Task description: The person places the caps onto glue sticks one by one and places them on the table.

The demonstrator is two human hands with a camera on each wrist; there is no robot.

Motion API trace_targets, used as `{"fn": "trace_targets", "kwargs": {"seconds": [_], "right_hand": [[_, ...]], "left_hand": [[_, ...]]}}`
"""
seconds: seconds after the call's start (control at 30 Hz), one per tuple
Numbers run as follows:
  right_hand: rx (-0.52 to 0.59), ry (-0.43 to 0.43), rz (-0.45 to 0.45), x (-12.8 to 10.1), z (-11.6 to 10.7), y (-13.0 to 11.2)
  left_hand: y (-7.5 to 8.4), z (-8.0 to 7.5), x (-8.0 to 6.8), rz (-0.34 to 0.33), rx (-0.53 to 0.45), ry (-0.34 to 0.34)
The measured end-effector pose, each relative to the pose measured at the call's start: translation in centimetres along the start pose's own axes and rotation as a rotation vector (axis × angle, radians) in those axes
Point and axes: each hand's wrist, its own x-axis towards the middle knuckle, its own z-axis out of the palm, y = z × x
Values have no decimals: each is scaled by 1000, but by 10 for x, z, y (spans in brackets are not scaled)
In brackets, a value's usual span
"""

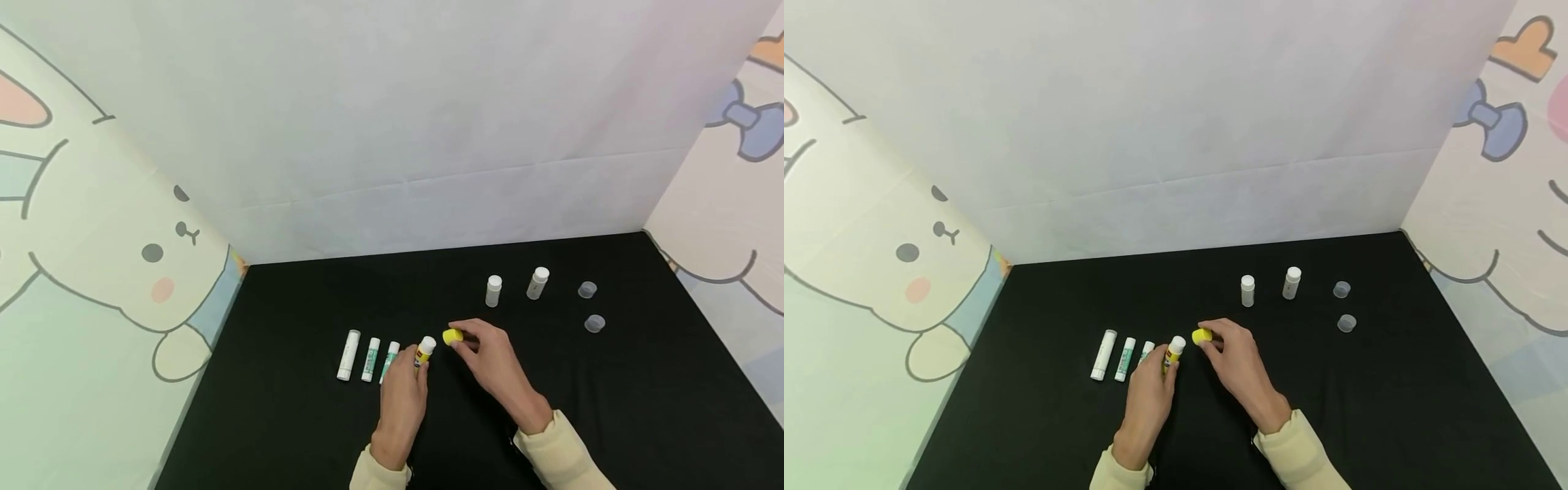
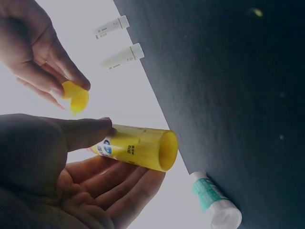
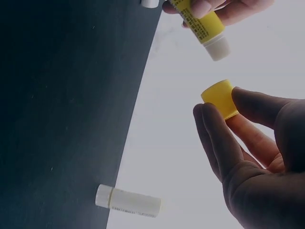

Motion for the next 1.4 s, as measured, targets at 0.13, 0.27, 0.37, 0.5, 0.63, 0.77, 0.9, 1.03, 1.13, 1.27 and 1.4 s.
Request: {"fn": "trace_targets", "kwargs": {"seconds": [0.13,0.27,0.37,0.5,0.63,0.77,0.9,1.03,1.13,1.27,1.4], "right_hand": [[20,-21,-12,0,3,-3],[41,-35,-17,0,6,-6],[50,-43,-21,0,8,-7],[58,-62,-19,-1,11,-8],[58,-78,-10,-1,14,-8],[65,-87,-6,-1,16,-7],[87,-98,-2,-1,18,-7],[106,-123,3,0,18,-7],[99,-137,-11,0,17,-8],[85,-173,-43,1,15,-7],[78,-220,-61,2,13,-7]], "left_hand": [[-1,-1,0,-1,3,-1],[-3,-2,-1,14,16,6],[-3,-3,-3,21,23,12],[-3,-4,-4,8,26,9],[-3,-4,-4,-16,29,-8],[-3,-4,-4,-29,32,-16],[-3,-5,-4,-23,36,-10],[-3,-5,-4,-6,40,-11],[-3,-5,-4,19,49,-2],[-4,-7,-4,49,42,6],[-5,-8,-4,78,26,-4]]}}
